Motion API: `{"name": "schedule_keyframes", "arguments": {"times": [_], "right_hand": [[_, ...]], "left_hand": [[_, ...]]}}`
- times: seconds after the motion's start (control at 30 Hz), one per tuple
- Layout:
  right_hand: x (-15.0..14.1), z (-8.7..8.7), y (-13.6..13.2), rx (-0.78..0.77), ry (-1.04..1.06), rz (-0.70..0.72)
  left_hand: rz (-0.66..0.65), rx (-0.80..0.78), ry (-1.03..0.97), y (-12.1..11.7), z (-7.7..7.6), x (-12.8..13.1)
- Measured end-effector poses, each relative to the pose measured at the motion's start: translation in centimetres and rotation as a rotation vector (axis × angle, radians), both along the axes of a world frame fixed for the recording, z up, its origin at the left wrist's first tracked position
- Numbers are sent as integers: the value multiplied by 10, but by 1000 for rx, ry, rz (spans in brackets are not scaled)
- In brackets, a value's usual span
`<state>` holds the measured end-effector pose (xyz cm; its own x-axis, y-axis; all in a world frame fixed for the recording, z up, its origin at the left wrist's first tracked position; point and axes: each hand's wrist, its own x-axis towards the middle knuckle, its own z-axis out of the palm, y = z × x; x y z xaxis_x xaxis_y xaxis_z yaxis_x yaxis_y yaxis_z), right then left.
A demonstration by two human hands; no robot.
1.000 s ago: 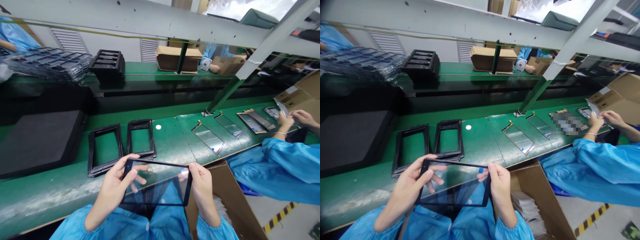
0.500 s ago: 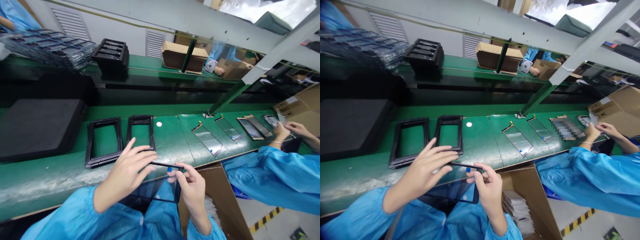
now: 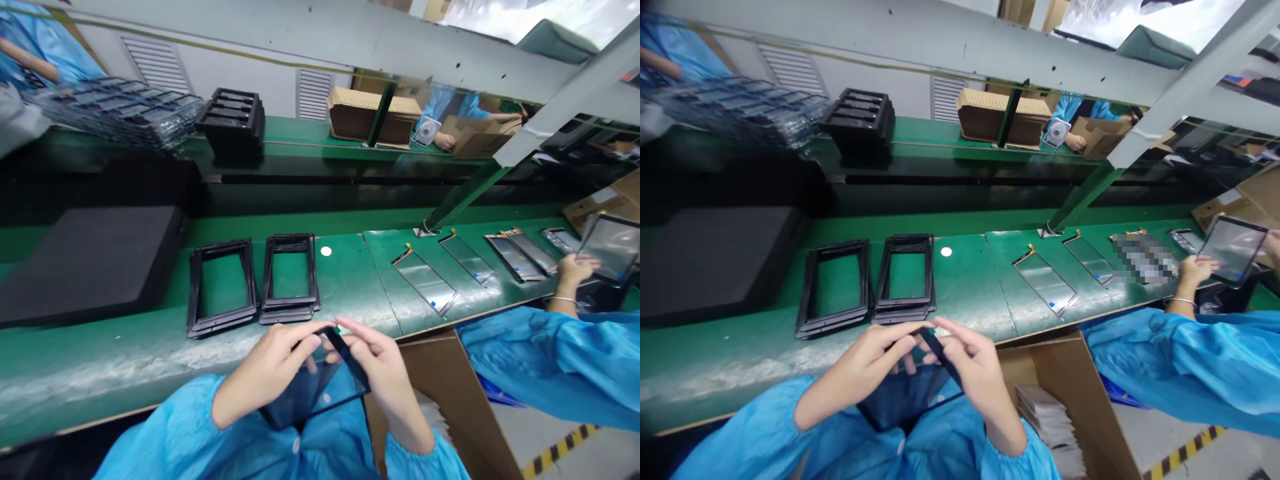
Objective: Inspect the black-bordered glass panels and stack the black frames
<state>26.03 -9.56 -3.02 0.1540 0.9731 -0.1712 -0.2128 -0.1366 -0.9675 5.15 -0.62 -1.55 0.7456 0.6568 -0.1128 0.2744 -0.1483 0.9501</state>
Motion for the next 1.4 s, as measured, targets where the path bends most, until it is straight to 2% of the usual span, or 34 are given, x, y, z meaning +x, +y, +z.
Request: {"name": "schedule_keyframes", "arguments": {"times": [0.07,0.13,0.23,0.4,0.53,0.6,0.7,0.77,0.83,0.9,1.03,1.1,1.17,1.23,1.3,1.33,1.4], "right_hand": [[2,-5,1,-48,57,-106],[3,-10,1,-72,68,-165],[1,-13,3,-76,90,-193],[-7,-4,8,-49,42,-216],[-8,4,5,25,-32,-198],[-8,7,4,60,-62,-180],[-14,9,6,103,-176,-109],[-20,7,10,126,-249,-60],[-24,4,13,157,-295,-82],[-20,0,14,194,-328,-172],[12,-11,5,202,-430,-431],[25,-18,0,127,-330,-421],[29,-22,-4,39,-128,-340],[26,-22,-5,-10,-10,-312],[19,-19,-6,-27,-10,-339],[15,-17,-6,-32,-28,-354],[9,-13,-6,-38,-70,-367]], "left_hand": [[146,-276,-66,-3,-2,-1],[254,-454,-141,-5,-4,-3],[310,-524,-210,-8,-7,-6],[354,-530,-229,-11,-6,-8],[353,-507,-196,-10,-5,-13],[333,-425,-161,-8,-4,-16],[324,-22,-61,-5,-2,-19],[207,213,26,-3,0,-18],[35,228,89,-2,2,-17],[-5,79,87,0,1,-16],[275,-260,-70,2,-2,-25],[392,-313,-147,3,-4,-30],[471,-314,-189,4,-5,-34],[510,-301,-197,4,-5,-35],[504,-246,-164,5,-4,-35],[499,-167,-138,6,-3,-35],[499,127,-50,8,-1,-32]]}}
